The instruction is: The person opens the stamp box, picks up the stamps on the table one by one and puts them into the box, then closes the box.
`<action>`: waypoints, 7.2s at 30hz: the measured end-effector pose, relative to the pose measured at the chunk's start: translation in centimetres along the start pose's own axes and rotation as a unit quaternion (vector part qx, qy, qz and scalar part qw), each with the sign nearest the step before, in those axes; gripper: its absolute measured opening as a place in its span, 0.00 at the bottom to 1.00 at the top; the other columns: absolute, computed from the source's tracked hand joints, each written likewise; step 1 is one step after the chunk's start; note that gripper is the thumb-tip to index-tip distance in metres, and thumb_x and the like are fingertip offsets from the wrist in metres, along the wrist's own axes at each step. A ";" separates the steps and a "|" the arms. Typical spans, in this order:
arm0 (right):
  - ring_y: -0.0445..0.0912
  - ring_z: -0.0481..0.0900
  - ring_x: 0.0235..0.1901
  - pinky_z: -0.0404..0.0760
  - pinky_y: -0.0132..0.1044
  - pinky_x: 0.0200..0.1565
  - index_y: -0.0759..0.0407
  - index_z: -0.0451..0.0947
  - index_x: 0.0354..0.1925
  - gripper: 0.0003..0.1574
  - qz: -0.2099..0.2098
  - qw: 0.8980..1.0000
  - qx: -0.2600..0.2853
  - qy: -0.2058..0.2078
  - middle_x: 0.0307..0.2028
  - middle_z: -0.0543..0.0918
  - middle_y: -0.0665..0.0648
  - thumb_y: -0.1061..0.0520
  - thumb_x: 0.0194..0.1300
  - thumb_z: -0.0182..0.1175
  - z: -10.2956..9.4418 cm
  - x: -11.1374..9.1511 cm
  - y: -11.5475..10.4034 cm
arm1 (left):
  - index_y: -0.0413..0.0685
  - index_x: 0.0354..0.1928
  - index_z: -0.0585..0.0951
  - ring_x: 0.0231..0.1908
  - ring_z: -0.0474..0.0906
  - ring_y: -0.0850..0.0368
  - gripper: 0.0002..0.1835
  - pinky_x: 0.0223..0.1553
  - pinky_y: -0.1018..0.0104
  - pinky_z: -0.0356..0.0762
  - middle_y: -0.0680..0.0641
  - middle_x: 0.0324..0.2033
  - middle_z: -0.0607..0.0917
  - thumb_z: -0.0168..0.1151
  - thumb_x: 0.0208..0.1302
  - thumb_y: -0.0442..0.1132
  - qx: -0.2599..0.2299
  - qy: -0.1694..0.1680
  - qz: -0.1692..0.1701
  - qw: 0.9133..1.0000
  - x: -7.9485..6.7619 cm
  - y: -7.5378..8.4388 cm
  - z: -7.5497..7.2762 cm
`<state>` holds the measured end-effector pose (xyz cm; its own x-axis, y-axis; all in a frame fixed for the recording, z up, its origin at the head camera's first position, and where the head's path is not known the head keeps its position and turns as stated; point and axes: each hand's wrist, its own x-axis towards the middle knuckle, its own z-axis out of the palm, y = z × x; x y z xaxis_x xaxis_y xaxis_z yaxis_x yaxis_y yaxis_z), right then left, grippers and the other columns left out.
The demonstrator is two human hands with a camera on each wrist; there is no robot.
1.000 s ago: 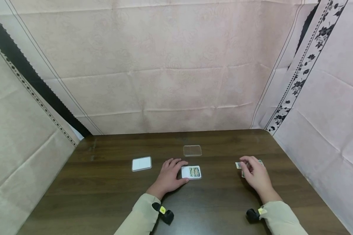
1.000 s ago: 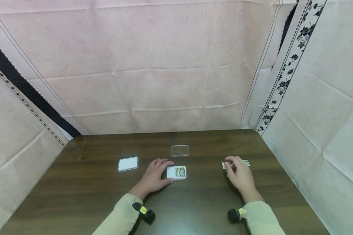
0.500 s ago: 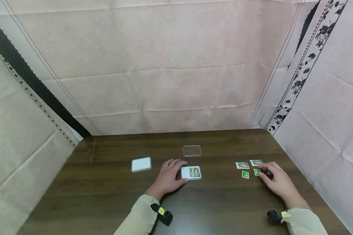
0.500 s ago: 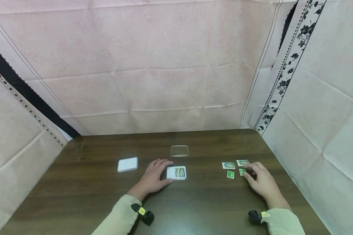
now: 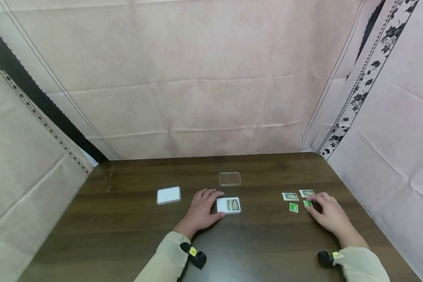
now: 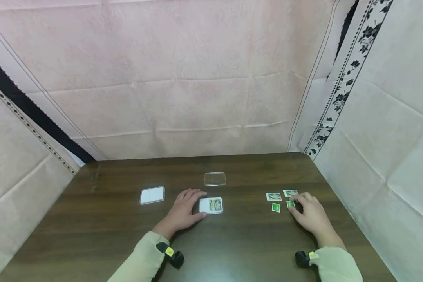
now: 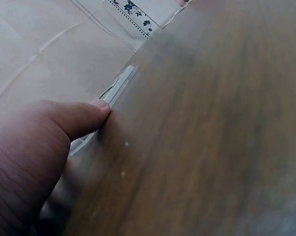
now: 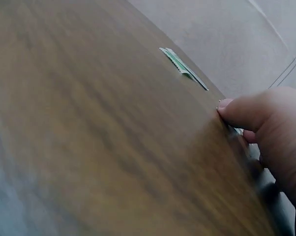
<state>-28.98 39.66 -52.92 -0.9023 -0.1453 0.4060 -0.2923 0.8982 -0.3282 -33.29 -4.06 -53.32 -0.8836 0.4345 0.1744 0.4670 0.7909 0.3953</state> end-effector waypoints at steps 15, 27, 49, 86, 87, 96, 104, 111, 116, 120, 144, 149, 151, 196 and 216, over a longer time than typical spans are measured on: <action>0.58 0.70 0.41 0.68 0.56 0.42 0.58 0.76 0.40 0.17 0.025 0.999 -0.034 -0.024 0.40 0.74 0.61 0.49 0.56 0.63 -0.2 0.8 -0.3 | 0.73 0.63 0.62 0.64 0.52 0.47 0.35 0.62 0.45 0.46 0.52 0.64 0.63 0.58 0.52 0.66 0.003 0.001 0.001 1.000 0.1 0.1 0.0; 0.59 0.72 0.39 0.68 0.55 0.40 0.57 0.75 0.35 0.11 0.008 0.999 -0.034 0.005 0.38 0.75 0.61 0.53 0.56 0.63 0.0 0.7 -0.6 | 0.72 0.63 0.63 0.64 0.52 0.47 0.35 0.62 0.45 0.46 0.52 0.64 0.63 0.58 0.52 0.66 0.003 0.000 0.001 1.000 0.0 0.1 -0.1; 0.41 0.66 0.20 0.64 0.34 0.23 0.53 0.71 0.34 0.09 0.090 0.992 0.065 0.064 0.21 0.70 0.51 0.59 0.58 0.63 0.4 0.6 -0.6 | 0.74 0.63 0.62 0.64 0.52 0.48 0.34 0.62 0.45 0.45 0.52 0.64 0.62 0.57 0.53 0.66 0.008 -0.004 0.001 1.000 0.1 0.1 0.1; 0.40 0.73 0.26 0.73 0.33 0.28 0.48 0.78 0.33 0.07 0.056 0.959 0.264 0.080 0.25 0.77 0.44 0.60 0.57 0.64 9.3 6.7 -17.6 | 0.57 0.60 0.70 0.64 0.53 0.46 0.35 0.62 0.45 0.48 0.50 0.63 0.64 0.59 0.52 0.65 -0.003 0.007 0.003 1.000 0.0 0.1 -0.2; 0.40 0.72 0.25 0.73 0.33 0.28 0.47 0.78 0.33 0.06 0.052 0.960 0.266 0.075 0.25 0.77 0.44 0.59 0.57 0.64 9.5 6.8 -18.0 | 0.57 0.60 0.70 0.64 0.53 0.47 0.35 0.62 0.46 0.47 0.51 0.63 0.64 0.59 0.53 0.64 -0.002 0.006 0.003 1.000 0.1 0.0 -0.2; 0.39 0.70 0.27 0.72 0.33 0.26 0.44 0.79 0.32 0.06 0.006 0.963 0.265 0.039 0.26 0.75 0.41 0.57 0.57 0.65 10.4 7.1 -20.7 | 0.56 0.60 0.69 0.64 0.52 0.47 0.32 0.63 0.47 0.45 0.50 0.63 0.65 0.59 0.55 0.60 0.005 -0.001 0.009 1.000 0.1 -0.1 -0.2; 0.38 0.68 0.33 0.70 0.35 0.32 0.44 0.80 0.34 0.06 -0.056 0.973 0.225 -0.003 0.28 0.75 0.37 0.55 0.57 0.65 10.5 7.1 -21.4 | 0.55 0.60 0.70 0.64 0.52 0.47 0.32 0.63 0.48 0.43 0.50 0.63 0.64 0.58 0.55 0.60 0.004 -0.007 0.007 1.000 0.2 0.1 -0.3; 0.38 0.68 0.34 0.68 0.37 0.35 0.43 0.81 0.33 0.05 -0.065 0.973 0.219 -0.024 0.28 0.75 0.36 0.54 0.56 0.65 10.6 7.2 -21.7 | 0.53 0.59 0.71 0.64 0.53 0.46 0.31 0.62 0.46 0.45 0.49 0.62 0.65 0.59 0.55 0.59 0.002 0.000 0.019 1.000 0.3 0.1 -0.3; 0.37 0.68 0.35 0.67 0.37 0.36 0.43 0.81 0.32 0.05 -0.080 0.974 0.211 -0.028 0.27 0.74 0.36 0.54 0.56 0.66 10.8 7.3 -21.5 | 0.54 0.59 0.70 0.64 0.53 0.45 0.31 0.62 0.45 0.45 0.49 0.62 0.65 0.58 0.55 0.59 -0.001 0.001 0.021 1.000 0.4 0.1 -0.4; 0.37 0.68 0.35 0.68 0.35 0.33 0.43 0.81 0.32 0.05 -0.082 0.973 0.212 -0.034 0.28 0.73 0.37 0.54 0.56 0.66 11.0 7.3 -21.4 | 0.54 0.58 0.71 0.64 0.53 0.45 0.30 0.62 0.46 0.45 0.48 0.62 0.65 0.58 0.55 0.59 0.000 0.001 0.023 1.000 0.3 0.1 -0.4; 0.43 0.68 0.43 0.65 0.46 0.50 0.44 0.78 0.34 0.08 -0.154 0.983 0.100 -0.023 0.40 0.76 0.42 0.51 0.54 0.67 11.2 7.5 -21.4 | 0.54 0.58 0.71 0.63 0.54 0.46 0.30 0.63 0.47 0.45 0.48 0.62 0.65 0.58 0.56 0.59 0.007 0.000 0.025 1.000 0.3 0.2 -0.5; 0.44 0.67 0.47 0.58 0.49 0.57 0.43 0.79 0.34 0.08 -0.137 0.987 0.075 -0.023 0.43 0.75 0.43 0.49 0.53 0.67 11.1 7.5 -21.4 | 0.53 0.58 0.71 0.63 0.54 0.45 0.30 0.62 0.46 0.46 0.48 0.62 0.66 0.58 0.56 0.59 0.005 0.003 0.029 1.000 0.4 0.1 -0.4; 0.44 0.67 0.48 0.57 0.49 0.58 0.43 0.79 0.34 0.09 -0.135 0.988 0.075 -0.024 0.43 0.75 0.43 0.49 0.53 0.67 11.1 7.5 -21.4 | 0.53 0.58 0.71 0.63 0.54 0.45 0.30 0.62 0.46 0.46 0.48 0.62 0.65 0.58 0.56 0.59 0.005 0.002 0.028 1.000 0.3 0.2 -0.5; 0.53 0.48 0.67 0.43 0.53 0.64 0.51 0.61 0.66 0.36 -0.028 0.990 0.031 -0.138 0.67 0.57 0.55 0.43 0.62 0.55 11.9 14.4 -13.8 | 0.60 0.66 0.63 0.68 0.44 0.51 0.40 0.64 0.47 0.36 0.50 0.68 0.55 0.51 0.54 0.70 0.028 -0.011 -0.081 0.996 8.1 -3.2 -0.4; 0.50 0.46 0.68 0.41 0.50 0.65 0.54 0.63 0.63 0.31 -0.056 0.980 0.074 -0.176 0.67 0.57 0.53 0.48 0.64 0.55 11.2 14.0 -13.9 | 0.69 0.60 0.70 0.68 0.45 0.49 0.31 0.63 0.43 0.35 0.52 0.68 0.57 0.54 0.55 0.67 0.004 -0.003 -0.057 0.998 8.1 -3.5 -0.4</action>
<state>-41.11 20.51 -52.18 -0.9074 -0.3979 0.1352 -0.4156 0.8024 -0.4283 -42.11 -3.47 -52.94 -0.9304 0.3452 0.1230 0.3646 0.8385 0.4050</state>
